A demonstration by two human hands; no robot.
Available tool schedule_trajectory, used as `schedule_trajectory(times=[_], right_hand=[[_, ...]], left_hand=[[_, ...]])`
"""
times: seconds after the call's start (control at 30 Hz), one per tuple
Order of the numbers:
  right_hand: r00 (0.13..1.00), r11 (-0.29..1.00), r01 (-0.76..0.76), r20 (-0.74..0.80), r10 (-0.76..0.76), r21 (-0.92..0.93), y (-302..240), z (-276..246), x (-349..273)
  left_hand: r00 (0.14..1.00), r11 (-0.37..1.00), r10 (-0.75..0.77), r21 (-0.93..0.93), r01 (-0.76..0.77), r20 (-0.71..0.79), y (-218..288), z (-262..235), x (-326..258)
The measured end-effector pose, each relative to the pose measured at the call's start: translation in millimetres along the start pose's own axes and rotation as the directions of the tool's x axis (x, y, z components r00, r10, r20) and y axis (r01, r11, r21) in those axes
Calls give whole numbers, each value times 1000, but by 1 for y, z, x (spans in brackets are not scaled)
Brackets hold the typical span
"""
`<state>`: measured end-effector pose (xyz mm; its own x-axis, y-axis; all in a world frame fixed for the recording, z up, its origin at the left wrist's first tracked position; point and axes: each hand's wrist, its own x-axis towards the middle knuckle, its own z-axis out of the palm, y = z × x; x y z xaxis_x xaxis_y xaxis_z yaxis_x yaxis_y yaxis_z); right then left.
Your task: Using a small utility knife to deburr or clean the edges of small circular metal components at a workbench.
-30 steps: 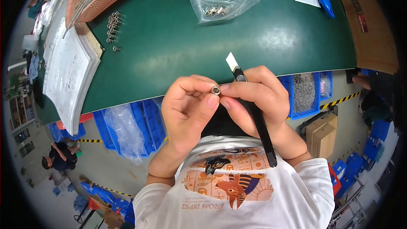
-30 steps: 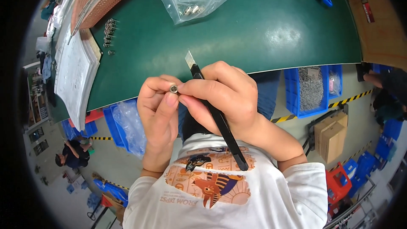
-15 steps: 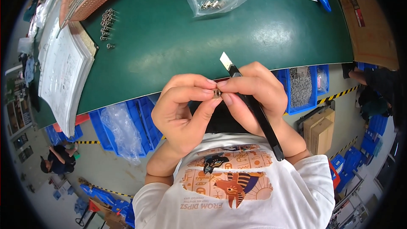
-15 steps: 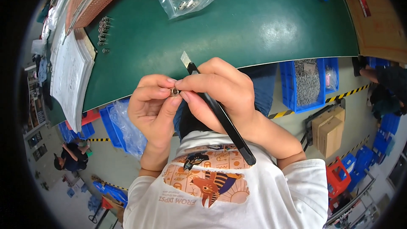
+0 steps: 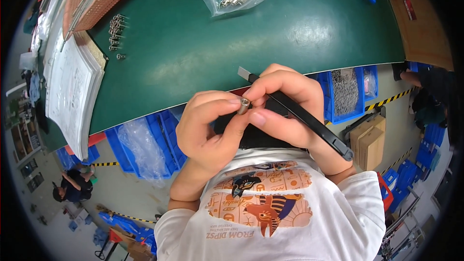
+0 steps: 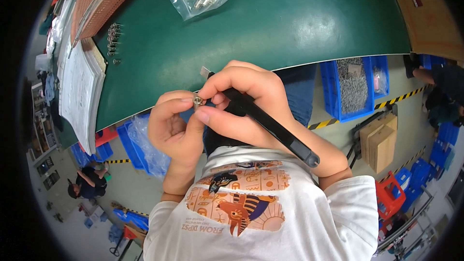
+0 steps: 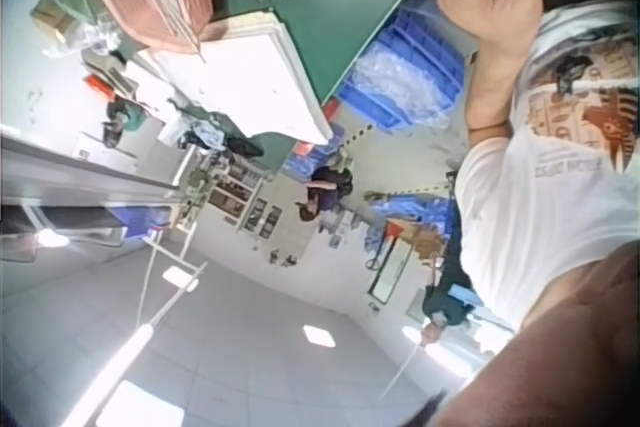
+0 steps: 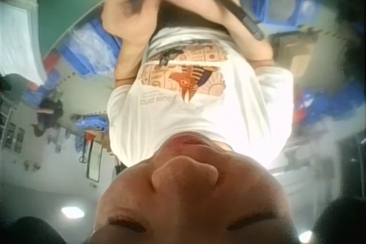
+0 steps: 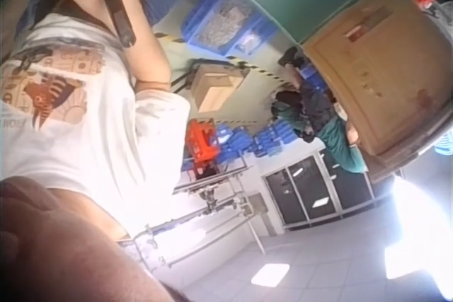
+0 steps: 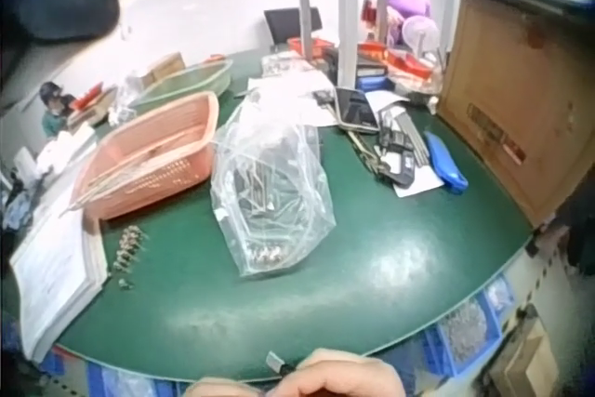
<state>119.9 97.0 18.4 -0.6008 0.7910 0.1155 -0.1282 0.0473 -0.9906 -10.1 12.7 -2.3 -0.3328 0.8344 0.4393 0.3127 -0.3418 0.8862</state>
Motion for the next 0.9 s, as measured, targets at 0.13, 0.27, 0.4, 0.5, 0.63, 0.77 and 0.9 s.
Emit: schedule_trajectory(times=[0.13,0.27,0.4,0.5,0.63,0.77,0.9], right_hand=[[999,996,-46,-4,46,75,2,-1,0],[999,999,-35,11,35,17,-7,-4,-2],[997,992,74,7,-74,-100,-4,-4,-3],[983,967,184,7,-185,-177,-1,-4,1],[953,915,296,23,-301,-275,-4,-5,4],[942,889,327,33,-334,-321,-1,-8,4],[922,856,375,44,-385,-355,-5,-12,5]], left_hand=[[993,995,76,61,-81,86,2,1,2],[929,684,-321,-633,363,186,4,5,1],[858,447,-410,-753,484,309,6,5,2],[797,262,-466,-801,538,384,10,5,4],[745,122,-496,-813,569,447,8,4,3],[717,136,-537,-793,594,445,9,6,4],[711,203,-569,-767,609,414,11,7,3]])
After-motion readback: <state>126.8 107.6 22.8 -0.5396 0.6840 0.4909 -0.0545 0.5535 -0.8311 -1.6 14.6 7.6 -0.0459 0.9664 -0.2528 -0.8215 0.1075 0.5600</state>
